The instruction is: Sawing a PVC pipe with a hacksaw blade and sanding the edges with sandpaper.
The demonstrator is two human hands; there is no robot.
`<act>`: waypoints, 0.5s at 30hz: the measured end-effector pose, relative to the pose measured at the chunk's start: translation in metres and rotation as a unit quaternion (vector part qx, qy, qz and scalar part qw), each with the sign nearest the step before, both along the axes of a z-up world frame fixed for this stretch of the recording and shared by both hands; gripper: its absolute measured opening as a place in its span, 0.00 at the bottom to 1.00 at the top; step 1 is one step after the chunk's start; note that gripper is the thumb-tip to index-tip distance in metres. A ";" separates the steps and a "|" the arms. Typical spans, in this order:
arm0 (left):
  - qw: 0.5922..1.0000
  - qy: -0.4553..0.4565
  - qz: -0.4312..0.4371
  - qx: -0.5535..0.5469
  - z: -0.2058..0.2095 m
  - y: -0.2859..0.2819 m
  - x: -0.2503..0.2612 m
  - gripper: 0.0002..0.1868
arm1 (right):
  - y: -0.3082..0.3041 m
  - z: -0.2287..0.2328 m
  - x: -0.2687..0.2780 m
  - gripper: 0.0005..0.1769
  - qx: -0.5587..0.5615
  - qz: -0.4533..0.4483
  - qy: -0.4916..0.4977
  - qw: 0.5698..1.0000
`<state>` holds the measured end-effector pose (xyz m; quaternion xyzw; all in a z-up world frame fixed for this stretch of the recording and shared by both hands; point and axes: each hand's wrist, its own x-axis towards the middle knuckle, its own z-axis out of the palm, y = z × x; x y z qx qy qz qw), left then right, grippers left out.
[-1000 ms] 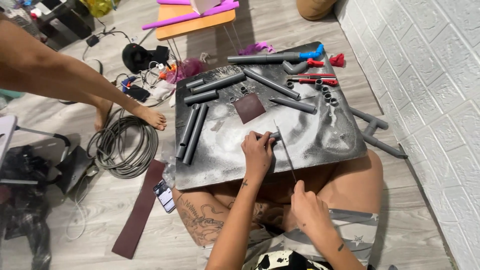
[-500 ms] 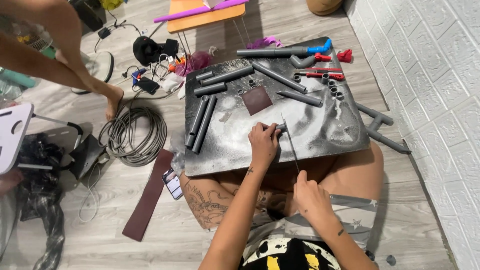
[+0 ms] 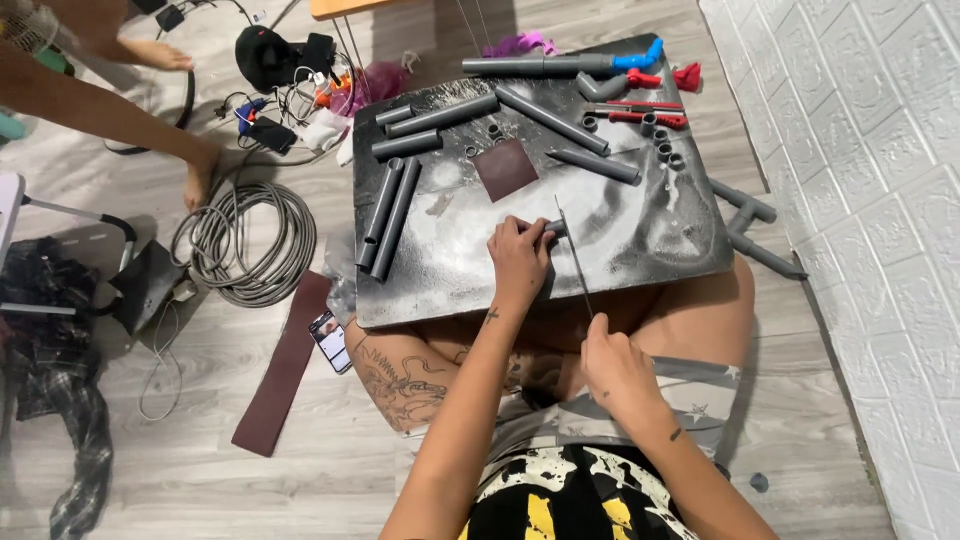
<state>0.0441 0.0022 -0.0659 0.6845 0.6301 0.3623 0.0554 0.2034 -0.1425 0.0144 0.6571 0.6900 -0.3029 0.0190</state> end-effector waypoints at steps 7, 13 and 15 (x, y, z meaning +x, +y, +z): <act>1.000 0.008 0.001 0.009 0.002 -0.001 0.002 0.10 | 0.001 0.013 0.003 0.32 -0.022 -0.017 0.002 1.000; 1.000 0.001 -0.001 -0.015 0.007 -0.003 0.002 0.10 | 0.018 0.015 -0.001 0.32 -0.025 -0.023 0.003 0.999; 1.000 -0.015 -0.004 -0.019 0.009 -0.003 0.002 0.10 | 0.018 0.017 -0.002 0.30 -0.017 -0.024 0.013 1.000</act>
